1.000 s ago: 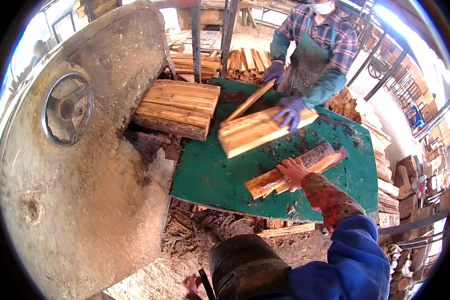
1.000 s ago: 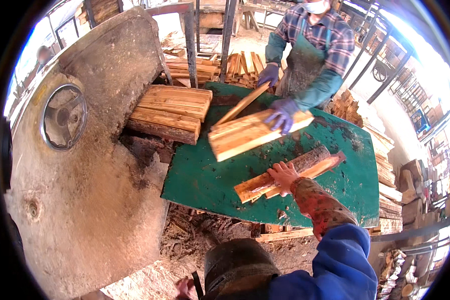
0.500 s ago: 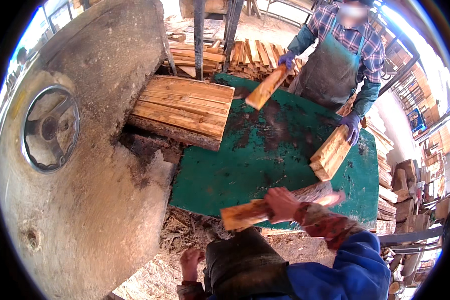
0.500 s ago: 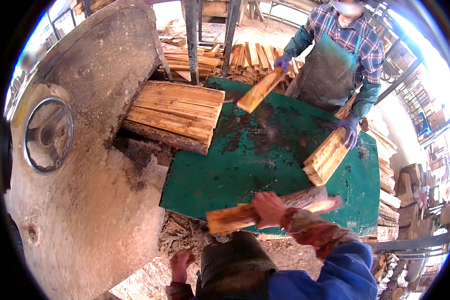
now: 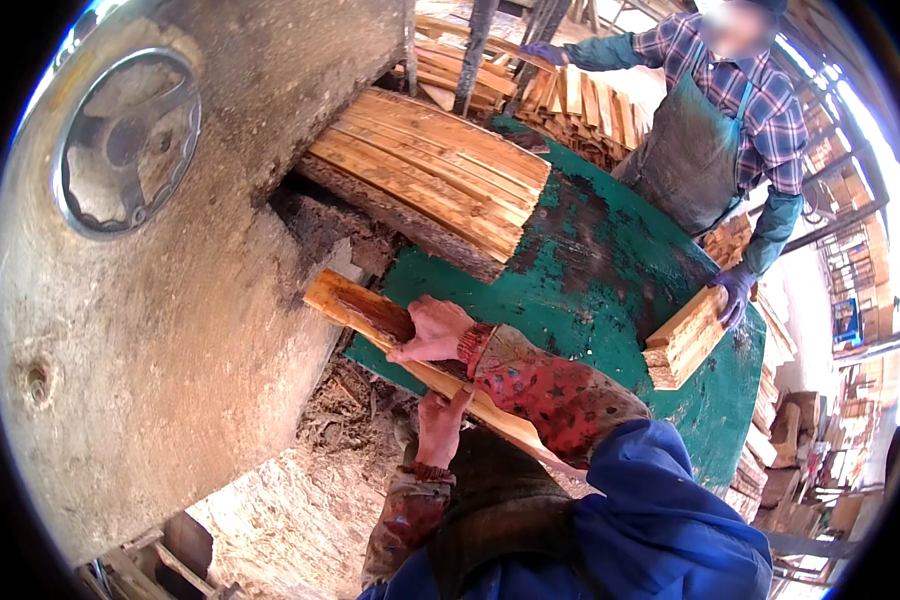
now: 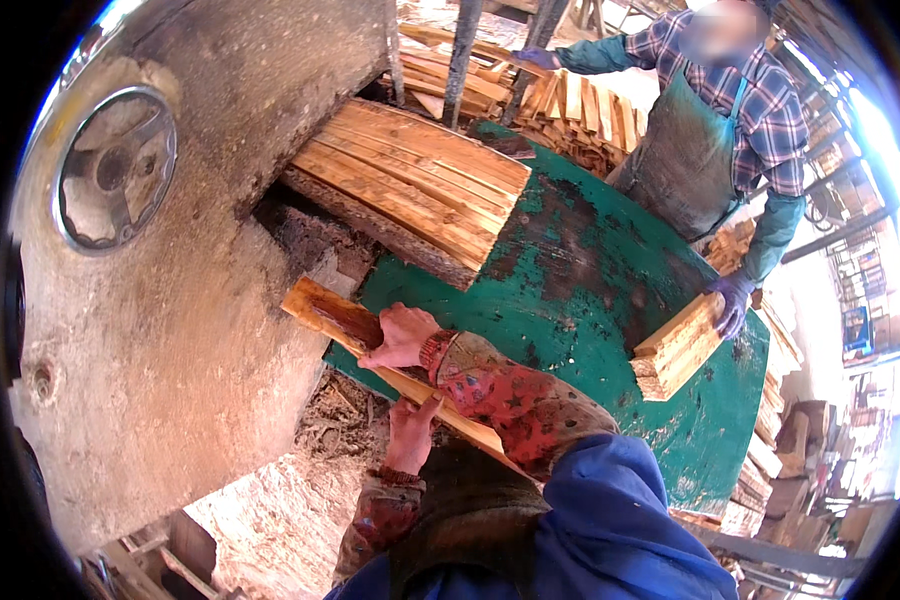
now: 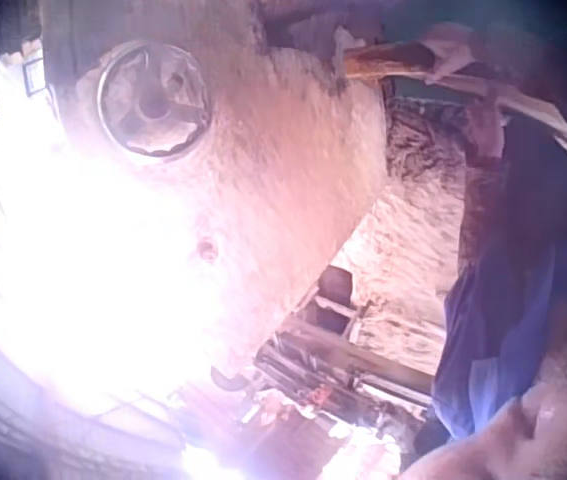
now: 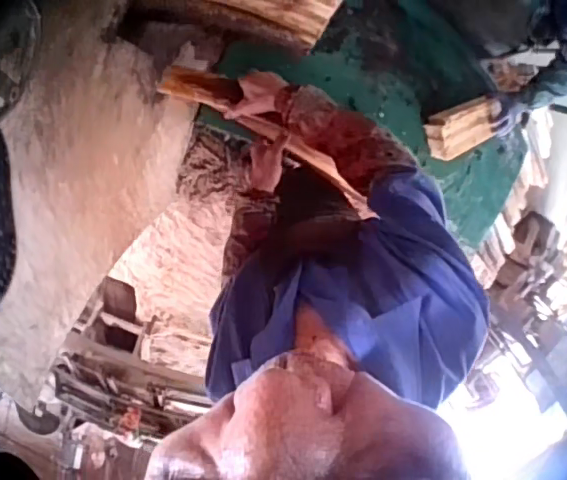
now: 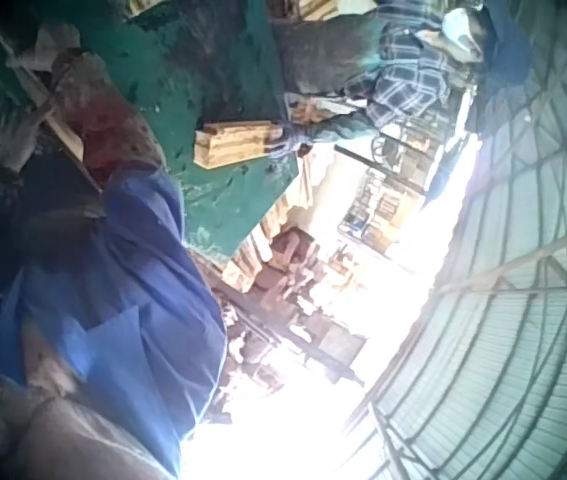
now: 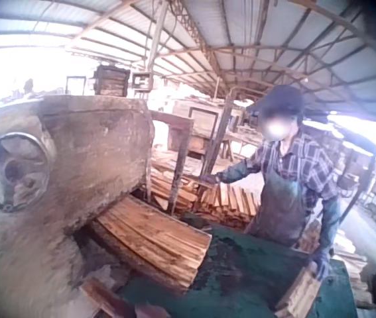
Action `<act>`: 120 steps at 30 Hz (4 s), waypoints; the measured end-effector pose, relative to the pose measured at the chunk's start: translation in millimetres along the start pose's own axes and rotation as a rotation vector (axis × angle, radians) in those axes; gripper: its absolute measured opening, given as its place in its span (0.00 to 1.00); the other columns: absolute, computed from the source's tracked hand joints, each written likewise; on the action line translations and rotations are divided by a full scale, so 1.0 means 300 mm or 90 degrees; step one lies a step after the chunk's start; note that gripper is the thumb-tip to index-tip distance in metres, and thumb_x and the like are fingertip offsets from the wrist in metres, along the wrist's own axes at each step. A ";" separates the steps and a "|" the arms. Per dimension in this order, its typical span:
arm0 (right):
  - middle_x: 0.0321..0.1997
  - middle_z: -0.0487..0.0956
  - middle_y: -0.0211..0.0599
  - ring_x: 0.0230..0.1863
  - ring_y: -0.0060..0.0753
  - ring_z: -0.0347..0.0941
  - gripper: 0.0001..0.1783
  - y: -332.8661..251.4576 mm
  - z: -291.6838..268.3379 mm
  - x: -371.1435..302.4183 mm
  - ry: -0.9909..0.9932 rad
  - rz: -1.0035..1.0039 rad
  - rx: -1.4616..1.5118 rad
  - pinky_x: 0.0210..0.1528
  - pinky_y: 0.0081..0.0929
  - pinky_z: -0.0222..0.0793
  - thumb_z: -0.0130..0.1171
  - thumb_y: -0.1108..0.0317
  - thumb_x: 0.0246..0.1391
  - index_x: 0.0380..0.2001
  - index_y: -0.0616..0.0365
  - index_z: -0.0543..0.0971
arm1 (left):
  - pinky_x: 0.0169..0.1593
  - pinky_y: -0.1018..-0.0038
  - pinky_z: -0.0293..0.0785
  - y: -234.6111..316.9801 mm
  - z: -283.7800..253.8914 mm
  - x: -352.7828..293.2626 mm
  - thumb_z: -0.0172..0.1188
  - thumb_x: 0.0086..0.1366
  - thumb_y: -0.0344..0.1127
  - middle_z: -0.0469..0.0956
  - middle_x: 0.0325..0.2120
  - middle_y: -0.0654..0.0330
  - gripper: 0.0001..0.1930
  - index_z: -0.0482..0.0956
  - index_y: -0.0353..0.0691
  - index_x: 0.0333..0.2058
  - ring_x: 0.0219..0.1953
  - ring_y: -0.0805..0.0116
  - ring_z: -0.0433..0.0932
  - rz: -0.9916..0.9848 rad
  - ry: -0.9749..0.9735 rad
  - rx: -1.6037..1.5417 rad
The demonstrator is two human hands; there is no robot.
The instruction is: The person picks up cut wooden planks from a table saw area and stacks them in a pile. The person repeatedly lifts planks and places them onto a growing stack of lumber.
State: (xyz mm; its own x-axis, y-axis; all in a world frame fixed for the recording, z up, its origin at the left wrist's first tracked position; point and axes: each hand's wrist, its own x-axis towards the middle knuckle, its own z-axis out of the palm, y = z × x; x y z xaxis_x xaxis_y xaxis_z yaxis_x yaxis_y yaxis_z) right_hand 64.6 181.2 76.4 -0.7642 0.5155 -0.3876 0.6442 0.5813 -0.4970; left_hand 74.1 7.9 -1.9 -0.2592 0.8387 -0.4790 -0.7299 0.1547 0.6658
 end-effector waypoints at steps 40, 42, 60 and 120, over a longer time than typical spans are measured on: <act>0.53 0.70 0.46 0.55 0.52 0.66 0.32 0.303 -0.005 -0.059 0.269 0.001 -0.148 0.51 0.44 0.70 0.64 0.64 0.47 0.54 0.62 0.67 | 0.42 0.79 0.67 0.073 -0.007 0.033 0.65 0.58 0.27 0.77 0.35 0.68 0.11 0.78 0.36 0.40 0.36 0.79 0.72 0.082 0.126 -0.061; 0.53 0.70 0.46 0.56 0.52 0.65 0.30 0.278 0.050 -0.126 0.239 -0.079 -0.102 0.51 0.43 0.70 0.63 0.63 0.48 0.53 0.63 0.68 | 0.41 0.79 0.67 0.060 -0.017 0.020 0.65 0.58 0.28 0.77 0.34 0.68 0.10 0.78 0.36 0.39 0.35 0.79 0.72 0.087 0.127 -0.058; 0.53 0.69 0.50 0.55 0.54 0.64 0.37 0.153 0.244 -0.475 0.256 -0.053 0.155 0.60 0.41 0.62 0.68 0.66 0.37 0.54 0.62 0.71 | 0.47 0.70 0.74 0.048 -0.067 0.006 0.55 0.68 0.40 0.76 0.43 0.57 0.19 0.71 0.30 0.49 0.43 0.68 0.76 0.025 0.078 -0.011; 0.44 0.68 0.49 0.46 0.53 0.68 0.44 0.497 -0.158 -0.659 0.293 -0.069 -0.048 0.49 0.41 0.69 0.75 0.53 0.29 0.49 0.66 0.70 | 0.48 0.67 0.76 0.119 -0.091 -0.050 0.65 0.60 0.32 0.75 0.43 0.63 0.23 0.69 0.42 0.53 0.43 0.69 0.75 0.015 0.236 -0.055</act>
State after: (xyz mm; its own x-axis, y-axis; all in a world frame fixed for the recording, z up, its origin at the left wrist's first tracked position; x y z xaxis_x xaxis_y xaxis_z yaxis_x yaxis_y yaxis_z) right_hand 313.2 195.8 115.6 -0.7455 0.6642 0.0559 0.5745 0.6829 -0.4512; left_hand 34.7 -13.2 13.5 -0.4763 0.5927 -0.6495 -0.7678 0.0796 0.6357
